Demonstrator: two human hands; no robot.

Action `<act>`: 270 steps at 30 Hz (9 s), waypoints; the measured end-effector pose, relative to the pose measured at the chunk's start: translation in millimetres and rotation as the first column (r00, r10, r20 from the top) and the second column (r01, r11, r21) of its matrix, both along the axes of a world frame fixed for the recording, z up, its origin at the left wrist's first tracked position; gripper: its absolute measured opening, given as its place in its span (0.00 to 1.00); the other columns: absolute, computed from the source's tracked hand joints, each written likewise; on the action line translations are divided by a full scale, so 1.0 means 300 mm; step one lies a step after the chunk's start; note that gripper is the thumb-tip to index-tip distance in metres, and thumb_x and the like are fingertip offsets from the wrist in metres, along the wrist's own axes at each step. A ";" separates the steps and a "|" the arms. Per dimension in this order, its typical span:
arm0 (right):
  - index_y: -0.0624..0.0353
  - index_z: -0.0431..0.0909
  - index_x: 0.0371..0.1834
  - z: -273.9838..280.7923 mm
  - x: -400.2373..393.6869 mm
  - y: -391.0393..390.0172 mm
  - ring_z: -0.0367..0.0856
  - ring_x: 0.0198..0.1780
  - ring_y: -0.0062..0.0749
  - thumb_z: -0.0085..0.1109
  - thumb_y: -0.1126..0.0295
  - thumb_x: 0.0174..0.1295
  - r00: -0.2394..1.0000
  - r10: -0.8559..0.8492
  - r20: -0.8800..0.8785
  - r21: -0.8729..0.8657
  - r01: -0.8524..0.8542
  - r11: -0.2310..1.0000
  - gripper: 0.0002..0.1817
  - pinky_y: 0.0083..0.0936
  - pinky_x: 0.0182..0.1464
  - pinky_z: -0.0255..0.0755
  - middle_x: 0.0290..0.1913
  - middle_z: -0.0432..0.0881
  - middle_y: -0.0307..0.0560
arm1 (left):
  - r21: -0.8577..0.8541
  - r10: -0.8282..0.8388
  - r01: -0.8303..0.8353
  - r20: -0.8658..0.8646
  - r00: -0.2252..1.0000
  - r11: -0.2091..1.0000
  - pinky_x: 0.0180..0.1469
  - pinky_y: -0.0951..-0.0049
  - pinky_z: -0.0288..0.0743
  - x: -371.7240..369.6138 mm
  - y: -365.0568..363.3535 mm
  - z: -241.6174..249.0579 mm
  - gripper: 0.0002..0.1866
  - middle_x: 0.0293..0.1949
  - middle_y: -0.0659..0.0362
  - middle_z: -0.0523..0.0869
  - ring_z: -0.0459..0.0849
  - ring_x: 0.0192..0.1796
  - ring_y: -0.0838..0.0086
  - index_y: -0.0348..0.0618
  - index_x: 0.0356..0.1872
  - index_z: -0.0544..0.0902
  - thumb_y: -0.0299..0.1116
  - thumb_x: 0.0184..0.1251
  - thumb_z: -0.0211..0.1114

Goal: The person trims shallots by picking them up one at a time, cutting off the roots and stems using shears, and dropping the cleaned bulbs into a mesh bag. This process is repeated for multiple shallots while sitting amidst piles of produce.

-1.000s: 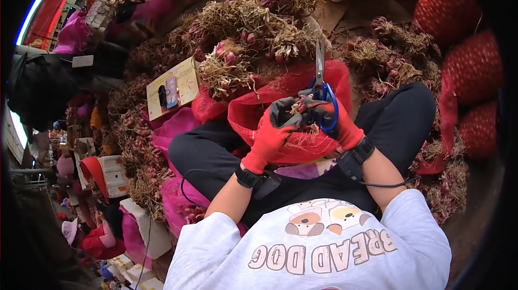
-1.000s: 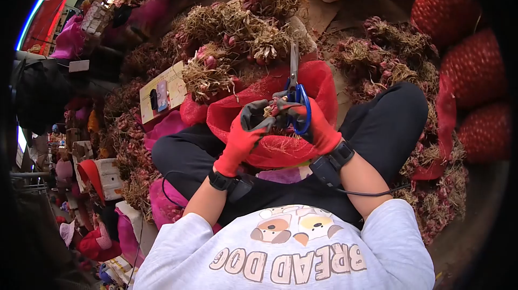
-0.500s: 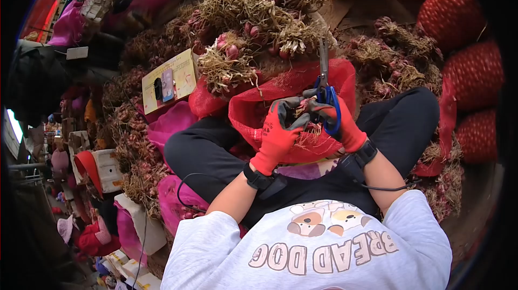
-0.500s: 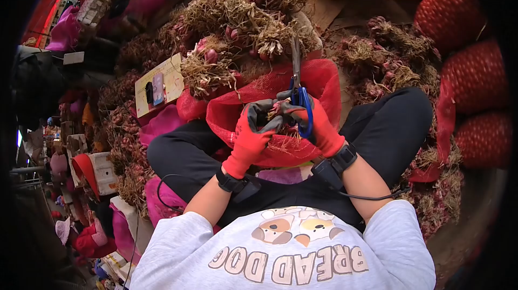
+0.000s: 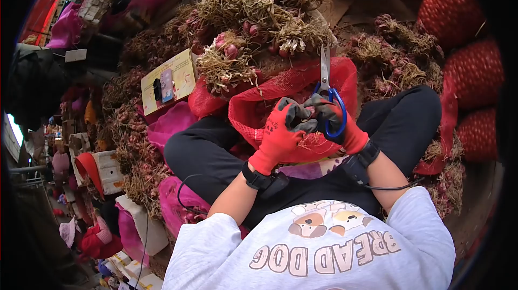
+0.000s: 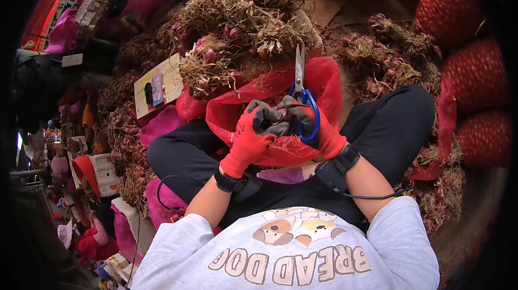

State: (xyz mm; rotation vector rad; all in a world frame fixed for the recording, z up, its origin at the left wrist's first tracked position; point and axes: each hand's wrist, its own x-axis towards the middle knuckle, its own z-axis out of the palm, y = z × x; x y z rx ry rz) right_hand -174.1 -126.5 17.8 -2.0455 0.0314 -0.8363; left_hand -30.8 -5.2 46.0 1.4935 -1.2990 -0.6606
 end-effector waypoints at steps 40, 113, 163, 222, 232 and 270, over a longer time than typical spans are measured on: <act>0.51 0.71 0.43 0.023 0.016 0.061 0.71 0.23 0.19 0.49 0.59 0.69 0.992 0.126 -0.005 1.000 0.002 0.026 0.09 0.18 0.24 0.66 0.27 0.73 0.35 | -0.028 0.294 -0.307 -0.209 0.932 0.951 0.24 0.75 0.63 -0.079 -0.084 -0.140 0.21 0.19 0.65 0.71 0.69 0.23 0.84 0.41 0.26 0.71 0.45 0.77 0.47; 0.63 0.73 0.46 -0.081 0.022 -0.010 0.80 0.43 0.22 0.57 0.83 0.57 0.879 -0.378 -0.291 0.684 0.468 0.560 0.13 0.18 0.43 0.75 0.42 0.81 0.41 | 0.216 -0.023 0.335 -0.810 0.586 0.917 0.50 0.71 0.78 0.030 -0.035 -0.060 0.22 0.50 0.58 0.77 0.80 0.47 0.75 0.40 0.64 0.67 0.36 0.74 0.53; 0.62 0.74 0.48 -0.013 0.006 -0.006 0.83 0.41 0.25 0.58 0.75 0.63 0.945 -0.131 -0.298 0.900 0.324 0.291 0.11 0.23 0.45 0.77 0.41 0.82 0.41 | 0.191 0.182 -0.021 -0.888 0.421 0.981 0.42 0.77 0.78 0.036 -0.032 -0.159 0.13 0.41 0.63 0.80 0.80 0.39 0.77 0.46 0.51 0.77 0.36 0.68 0.63; 0.56 0.75 0.42 0.071 0.015 0.084 0.80 0.37 0.46 0.67 0.50 0.51 0.762 -0.431 -0.483 -0.190 0.390 0.901 0.24 0.37 0.36 0.73 0.37 0.79 0.49 | -0.242 -0.240 -0.004 -0.960 -0.145 0.970 0.58 0.67 0.73 0.185 0.028 -0.212 0.15 0.52 0.52 0.81 0.79 0.52 0.65 0.41 0.53 0.77 0.37 0.76 0.49; 0.56 0.77 0.37 0.019 -0.012 0.071 0.81 0.30 0.46 0.66 0.50 0.53 0.758 -0.394 -0.521 -0.138 0.380 0.914 0.21 0.37 0.34 0.73 0.29 0.81 0.49 | -0.282 -0.282 0.002 -0.959 0.019 0.959 0.59 0.66 0.70 0.182 0.044 -0.244 0.17 0.54 0.54 0.79 0.78 0.54 0.66 0.46 0.57 0.74 0.38 0.71 0.57; 0.65 0.77 0.49 0.053 0.018 0.043 0.81 0.41 0.22 0.67 0.74 0.55 0.957 0.038 -0.288 0.750 0.201 0.630 0.18 0.21 0.46 0.75 0.41 0.83 0.42 | 0.188 0.039 0.104 -0.629 0.776 0.977 0.41 0.78 0.78 0.089 0.012 -0.122 0.16 0.41 0.58 0.84 0.83 0.39 0.78 0.34 0.50 0.78 0.19 0.60 0.54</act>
